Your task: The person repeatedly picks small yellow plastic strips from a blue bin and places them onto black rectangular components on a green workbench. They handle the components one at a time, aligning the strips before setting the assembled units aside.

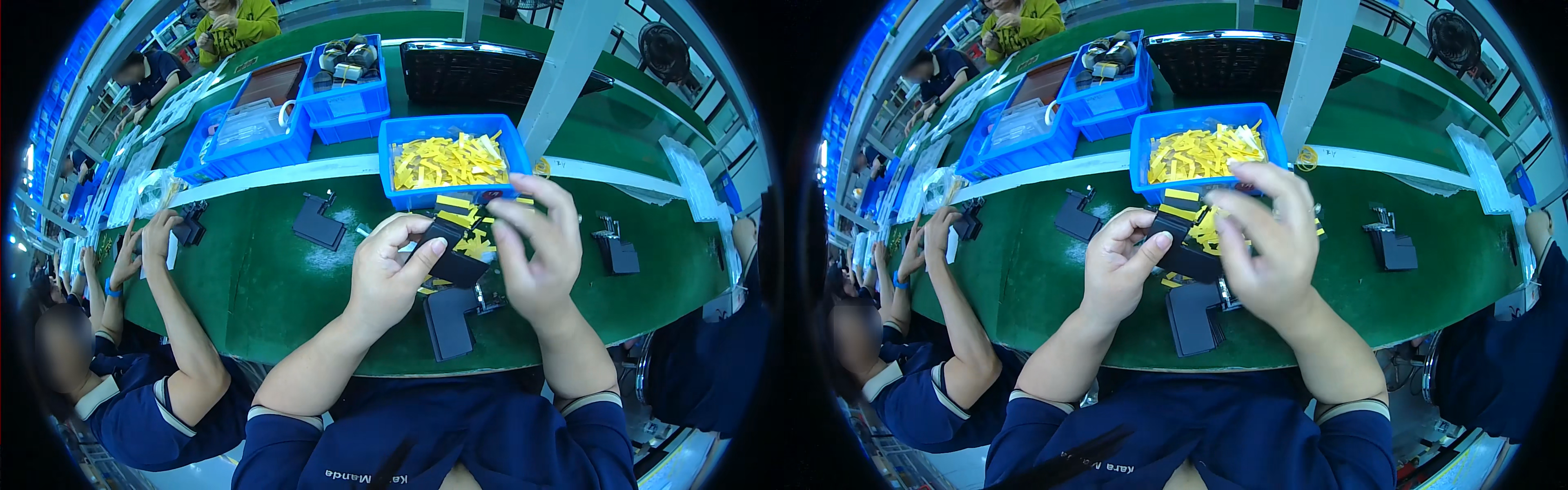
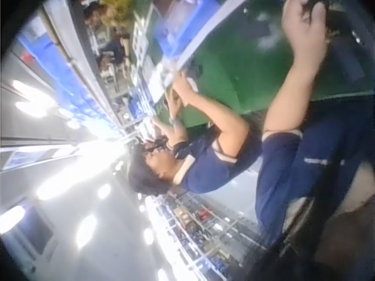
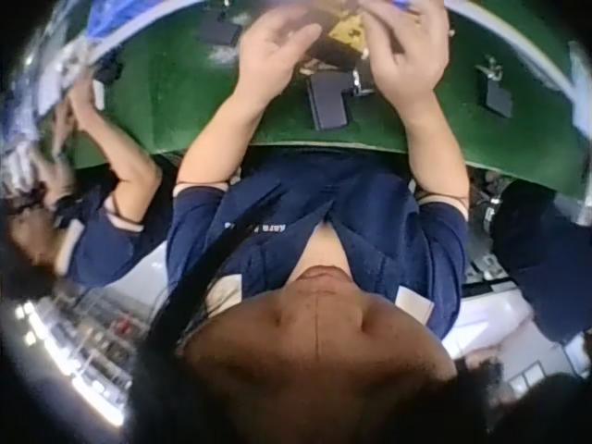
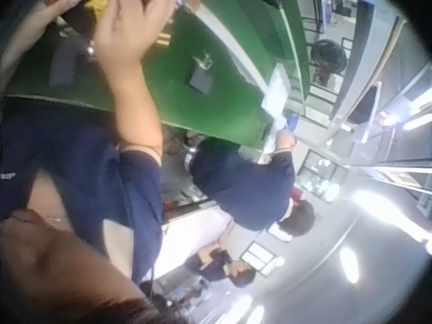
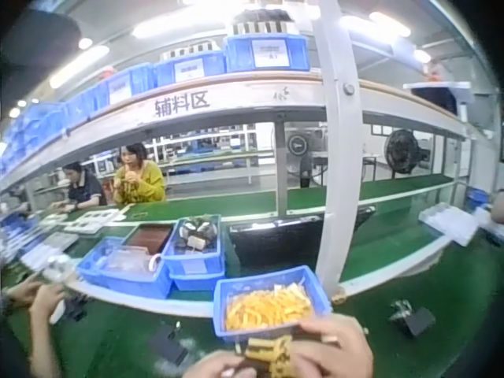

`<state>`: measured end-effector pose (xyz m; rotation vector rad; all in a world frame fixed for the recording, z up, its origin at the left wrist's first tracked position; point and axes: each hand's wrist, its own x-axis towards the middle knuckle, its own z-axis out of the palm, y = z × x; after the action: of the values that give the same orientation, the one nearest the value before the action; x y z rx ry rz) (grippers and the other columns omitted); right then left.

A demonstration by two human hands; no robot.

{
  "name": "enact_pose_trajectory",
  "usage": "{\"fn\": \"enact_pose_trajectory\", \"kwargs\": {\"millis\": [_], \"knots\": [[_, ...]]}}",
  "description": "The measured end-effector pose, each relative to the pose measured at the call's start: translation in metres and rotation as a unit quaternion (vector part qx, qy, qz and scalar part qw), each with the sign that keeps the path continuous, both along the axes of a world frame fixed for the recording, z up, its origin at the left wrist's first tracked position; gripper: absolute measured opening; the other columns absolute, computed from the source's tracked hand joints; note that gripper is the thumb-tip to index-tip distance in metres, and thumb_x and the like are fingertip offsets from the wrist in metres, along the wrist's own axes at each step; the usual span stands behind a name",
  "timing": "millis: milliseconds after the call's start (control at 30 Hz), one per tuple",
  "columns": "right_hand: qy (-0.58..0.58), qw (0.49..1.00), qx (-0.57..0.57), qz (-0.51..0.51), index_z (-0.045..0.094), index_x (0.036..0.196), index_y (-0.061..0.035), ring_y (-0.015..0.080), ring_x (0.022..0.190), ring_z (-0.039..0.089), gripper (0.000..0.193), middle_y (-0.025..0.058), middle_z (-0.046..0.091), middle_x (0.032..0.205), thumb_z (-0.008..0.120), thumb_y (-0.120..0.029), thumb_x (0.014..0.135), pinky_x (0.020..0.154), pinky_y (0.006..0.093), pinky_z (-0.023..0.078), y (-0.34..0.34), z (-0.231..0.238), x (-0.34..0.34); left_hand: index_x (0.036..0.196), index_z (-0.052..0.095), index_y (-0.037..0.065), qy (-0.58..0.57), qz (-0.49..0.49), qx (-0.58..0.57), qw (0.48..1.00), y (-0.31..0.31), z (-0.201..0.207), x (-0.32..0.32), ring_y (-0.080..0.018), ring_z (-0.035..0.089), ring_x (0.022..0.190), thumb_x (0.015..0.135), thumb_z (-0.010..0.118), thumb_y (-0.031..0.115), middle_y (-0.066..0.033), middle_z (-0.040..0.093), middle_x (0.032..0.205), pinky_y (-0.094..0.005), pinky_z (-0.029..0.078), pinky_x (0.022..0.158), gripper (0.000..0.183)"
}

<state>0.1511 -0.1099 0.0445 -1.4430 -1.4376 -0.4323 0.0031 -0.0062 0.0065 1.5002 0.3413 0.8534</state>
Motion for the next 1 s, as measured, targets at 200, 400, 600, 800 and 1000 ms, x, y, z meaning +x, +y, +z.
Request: {"fn": "enact_pose_trajectory", "kwargs": {"millis": [200, 400, 600, 800, 1000], "knots": [[-0.063, 0.997, -0.007, -0.033, 0.066, 0.098, -0.0060, 0.0322, 0.101, 0.055, 0.032, 0.0122, 0.058, 0.103, 0.071, -0.003, 0.066, 0.093, 0.0461, 0.041, 0.000, -0.001, -0.014, 0.098, 0.058, -0.004, 0.001, 0.054, 0.104, 0.993, -0.002, 0.001, -0.001, -0.0155, 0.059, 0.084, 0.082, 0.066, 0.006, -0.0103, 0.059, 0.094, -0.0259, 0.051, 0.072, 0.020], [-0.125, 0.989, 0.032, -0.068, 0.066, 0.098, -0.0062, 0.0276, 0.095, 0.056, 0.033, 0.0088, 0.058, 0.098, 0.071, -0.003, 0.066, 0.092, 0.0470, 0.041, -0.003, -0.002, -0.008, 0.097, 0.058, -0.004, -0.010, 0.080, 0.139, 0.987, -0.002, -0.003, 0.000, -0.0175, 0.060, 0.082, 0.082, 0.066, 0.006, -0.0122, 0.060, 0.094, -0.0265, 0.051, 0.069, 0.019], [-0.071, 0.996, 0.010, -0.055, 0.067, 0.096, -0.0044, 0.0248, 0.088, 0.059, 0.029, 0.0077, 0.061, 0.090, 0.070, -0.001, 0.068, 0.087, 0.0435, 0.044, 0.000, -0.002, -0.008, 0.096, 0.058, -0.003, -0.055, 0.077, 0.105, 0.990, -0.007, 0.001, 0.002, -0.0181, 0.060, 0.083, 0.081, 0.067, 0.005, -0.0128, 0.060, 0.094, -0.0265, 0.051, 0.069, 0.019], [0.275, 0.957, -0.034, 0.083, 0.069, 0.092, -0.0003, 0.0177, 0.081, 0.061, 0.015, 0.0102, 0.065, 0.086, 0.067, -0.003, 0.078, 0.074, 0.0265, 0.047, 0.001, -0.008, -0.006, 0.097, 0.056, -0.006, -0.011, 0.070, 0.130, 0.989, -0.005, 0.000, -0.002, -0.0155, 0.058, 0.087, 0.083, 0.063, 0.000, -0.0116, 0.055, 0.100, -0.0250, 0.051, 0.071, 0.017], [0.342, 0.929, -0.063, 0.124, 0.069, 0.092, 0.0000, 0.0155, 0.080, 0.060, 0.013, 0.0083, 0.065, 0.083, 0.066, -0.005, 0.081, 0.070, 0.0255, 0.047, -0.001, -0.007, -0.005, 0.097, 0.055, -0.007, 0.023, 0.073, 0.176, 0.981, -0.003, 0.000, -0.004, -0.0139, 0.057, 0.090, 0.084, 0.062, -0.002, -0.0106, 0.052, 0.103, -0.0234, 0.051, 0.073, 0.016]]}}
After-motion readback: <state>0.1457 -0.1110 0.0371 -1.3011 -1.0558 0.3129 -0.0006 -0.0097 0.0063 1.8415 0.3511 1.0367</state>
